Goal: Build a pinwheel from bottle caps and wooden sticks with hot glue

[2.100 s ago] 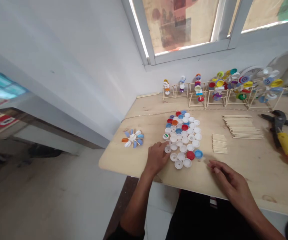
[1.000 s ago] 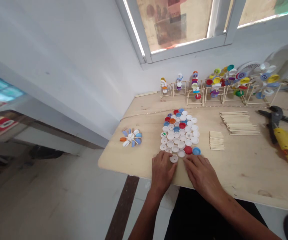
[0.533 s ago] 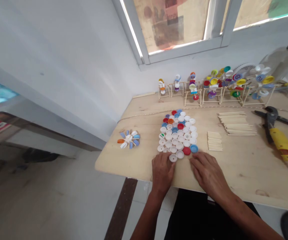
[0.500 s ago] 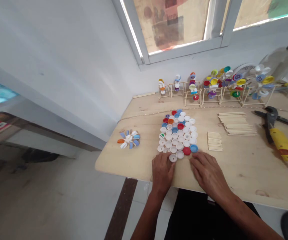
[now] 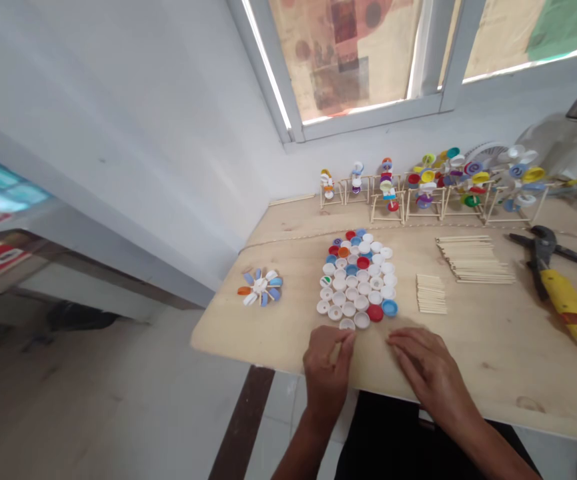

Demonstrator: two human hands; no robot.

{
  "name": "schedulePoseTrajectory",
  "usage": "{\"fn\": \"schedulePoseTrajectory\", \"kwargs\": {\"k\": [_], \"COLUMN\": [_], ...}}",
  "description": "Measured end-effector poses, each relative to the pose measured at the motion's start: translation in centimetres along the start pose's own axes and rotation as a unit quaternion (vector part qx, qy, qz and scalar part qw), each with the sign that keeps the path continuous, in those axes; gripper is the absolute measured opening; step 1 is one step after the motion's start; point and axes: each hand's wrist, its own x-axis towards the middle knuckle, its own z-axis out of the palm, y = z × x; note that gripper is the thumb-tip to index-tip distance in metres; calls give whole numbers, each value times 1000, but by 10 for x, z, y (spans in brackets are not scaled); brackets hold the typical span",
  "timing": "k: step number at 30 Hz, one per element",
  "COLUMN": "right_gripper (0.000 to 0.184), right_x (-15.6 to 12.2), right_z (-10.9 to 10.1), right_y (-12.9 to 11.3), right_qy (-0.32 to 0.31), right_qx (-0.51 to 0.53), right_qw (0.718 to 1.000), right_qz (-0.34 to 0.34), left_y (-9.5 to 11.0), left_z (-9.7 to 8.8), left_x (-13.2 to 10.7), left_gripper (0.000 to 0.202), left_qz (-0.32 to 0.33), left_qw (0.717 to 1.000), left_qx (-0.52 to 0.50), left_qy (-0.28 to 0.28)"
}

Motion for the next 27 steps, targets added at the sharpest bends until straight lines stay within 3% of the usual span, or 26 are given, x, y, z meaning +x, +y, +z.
{"fn": "schedulePoseTrajectory", "kwargs": {"k": [4, 6, 10, 14, 16, 18, 21, 24, 26, 27], "right_gripper": [24, 28, 32, 30, 30, 39, 43, 31, 19, 22], "right_x": [1, -2, -12, -12, -7, 0, 11, 18, 18, 17], "right_z": [0, -1, -13, -27, -28, -22, -12, -15, -23, -27], "right_y": [-20, -26, -31, -40, -46, -50, -51, -43, -35, -32], "right_qy": [-39, -39, -41, -50, -55, -27, 102, 186, 200, 191], "right_qx": [78, 107, 117, 178, 245, 297, 267, 180, 130, 107], "right_qw": [996, 993, 992, 979, 960, 944, 949, 964, 971, 976], "right_qz": [7, 8, -8, 89, 128, 140, 135, 60, 13, 2], "left_y": [37, 50, 60, 64, 69, 75, 85, 90, 92, 92], "left_z": [14, 22, 30, 30, 35, 43, 60, 76, 85, 88], "left_x": [-3, -1, 9, 17, 15, 10, -1, -15, -25, -29], "left_gripper": [26, 31, 38, 48, 50, 50, 43, 44, 49, 52], "left_qz": [140, 178, 107, -32, -120, -220, -331, -340, -330, -328], "left_qw": [983, 964, 929, 844, 809, 779, 721, 691, 687, 687], "left_qx": [-77, -122, -265, -425, -488, -543, -597, -631, -639, -638], "left_qy": [-92, -156, -234, -327, -306, -223, -121, -97, -106, -115]}}
